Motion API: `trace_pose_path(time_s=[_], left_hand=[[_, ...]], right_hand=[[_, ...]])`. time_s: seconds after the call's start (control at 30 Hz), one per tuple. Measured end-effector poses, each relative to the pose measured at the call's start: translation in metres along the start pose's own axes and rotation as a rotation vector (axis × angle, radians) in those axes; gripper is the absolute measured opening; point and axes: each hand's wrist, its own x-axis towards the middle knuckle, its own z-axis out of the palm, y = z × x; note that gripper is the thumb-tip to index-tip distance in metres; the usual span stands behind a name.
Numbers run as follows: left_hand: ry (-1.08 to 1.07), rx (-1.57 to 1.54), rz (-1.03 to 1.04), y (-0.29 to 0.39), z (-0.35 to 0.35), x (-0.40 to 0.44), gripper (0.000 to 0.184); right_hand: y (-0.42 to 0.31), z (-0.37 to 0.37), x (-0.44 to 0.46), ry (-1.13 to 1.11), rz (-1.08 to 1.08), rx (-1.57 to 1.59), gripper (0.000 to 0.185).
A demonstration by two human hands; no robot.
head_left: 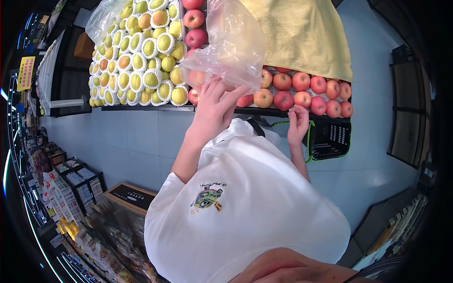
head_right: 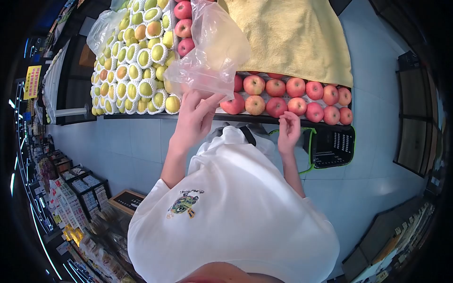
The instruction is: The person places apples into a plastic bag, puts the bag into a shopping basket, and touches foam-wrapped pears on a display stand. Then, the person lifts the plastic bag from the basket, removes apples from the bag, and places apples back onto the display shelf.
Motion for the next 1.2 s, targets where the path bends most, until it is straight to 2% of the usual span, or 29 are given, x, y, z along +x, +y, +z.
trace_pose_path(time_s=[0.03, 0.07, 0.1, 0.17, 0.23, 0.3, 0.37, 0.43, 0.47, 0.53, 0.57, 0.6, 0.67, 0.7, 0.73, 0.77, 0.8, 0.9, 0.93, 0.97, 1.0, 1.03, 1.1, 1.2], left_hand=[[0.008, 0.003, -0.011, 0.007, 0.005, 0.002, 0.051], [-0.045, 0.022, 0.025, 0.014, 0.009, 0.004, 0.048], [-0.097, 0.042, 0.058, 0.021, 0.015, 0.005, 0.045], [-0.118, 0.041, 0.04, 0.032, 0.03, -0.001, 0.039], [-0.148, 0.045, 0.023, 0.036, 0.042, -0.013, 0.034], [-0.268, -0.106, -0.137, 0.038, 0.049, -0.026, 0.028], [-0.277, -0.144, -0.149, 0.036, 0.047, -0.032, 0.026], [-0.202, -0.362, -0.229, 0.037, 0.044, -0.036, 0.031], [-0.202, -0.373, -0.226, 0.033, 0.045, -0.038, 0.031], [-0.282, -0.246, -0.305, 0.02, 0.048, -0.04, 0.049], [-0.281, -0.255, -0.294, 0.017, 0.046, -0.036, 0.049], [-0.188, -0.324, -0.358, 0.017, 0.043, -0.029, 0.059], [-0.098, -0.398, -0.414, 0.01, 0.038, -0.019, 0.07], [0.056, -0.388, -0.387, 0.004, 0.036, -0.015, 0.078], [0.128, -0.389, -0.367, -0.002, 0.031, -0.012, 0.082], [0.199, -0.387, -0.347, -0.008, 0.026, -0.009, 0.086], [0.172, -0.493, -0.434, -0.016, 0.018, -0.007, 0.083], [-0.006, -0.131, -0.43, -0.054, 0.019, -0.031, 0.072], [-0.082, 0.097, -0.39, -0.061, 0.021, -0.039, 0.068], [-0.156, 0.325, -0.346, -0.067, 0.024, -0.048, 0.064], [-0.248, 0.375, -0.282, -0.071, 0.024, -0.056, 0.056], [-0.25, 0.367, -0.275, -0.075, 0.022, -0.063, 0.056], [-0.198, 0.184, -0.068, -0.083, 0.017, -0.074, 0.046], [-0.306, 0.086, -0.033, -0.08, 0.004, -0.081, 0.038]], right_hand=[[-0.031, 0.021, 0.009, -0.127, 0.027, 0.136, 0.034], [-0.058, 0.044, 0.015, -0.144, 0.029, 0.132, 0.034], [-0.083, 0.067, 0.019, -0.202, 0.024, 0.4, 0.041], [-0.09, 0.076, 0.021, -0.282, 0.031, 0.673, 0.048], [-0.066, 0.078, 0.013, -0.429, -0.049, 0.358, 0.053], [-0.038, 0.073, 0.009, -0.455, 0.032, 0.356, 0.048], [-0.037, 0.077, 0.007, -0.387, 0.37, 0.769, 0.045], [0.014, 0.054, -0.002, -0.435, 0.189, 0.264, 0.044], [0.014, 0.051, -0.001, -0.435, -0.009, -0.049, 0.047], [-0.005, 0.061, 0.003, -0.418, -0.216, -0.369, 0.05], [-0.021, 0.068, 0.005, -0.433, -0.102, -0.242, 0.052], [-0.04, 0.075, 0.006, -0.444, 0.015, -0.115, 0.054], [-0.063, 0.089, 0.005, -0.43, -0.04, -0.132, 0.048], [-0.068, 0.096, 0.004, -0.422, -0.094, -0.139, 0.041], [-0.064, 0.098, 0.003, -0.407, -0.097, -0.142, 0.041], [-0.055, 0.096, 0.003, -0.413, -0.026, -0.065, 0.031], [-0.051, 0.096, 0.003, -0.419, 0.045, 0.012, 0.02], [-0.063, 0.111, 0.001, -0.381, 0.09, -0.109, 0.01], [-0.064, 0.115, 0.0, -0.372, 0.089, -0.115, 0.01], [-0.066, 0.118, -0.002, -0.38, 0.2, -0.105, 0.01], [-0.07, 0.123, -0.003, -0.387, 0.311, -0.094, 0.012], [-0.075, 0.129, -0.002, -0.377, 0.312, -0.099, 0.012], [-0.089, 0.143, 0.001, -0.223, 0.21, -0.035, 0.014], [-0.097, 0.141, 0.013, -0.232, 0.316, 0.028, 0.022]])
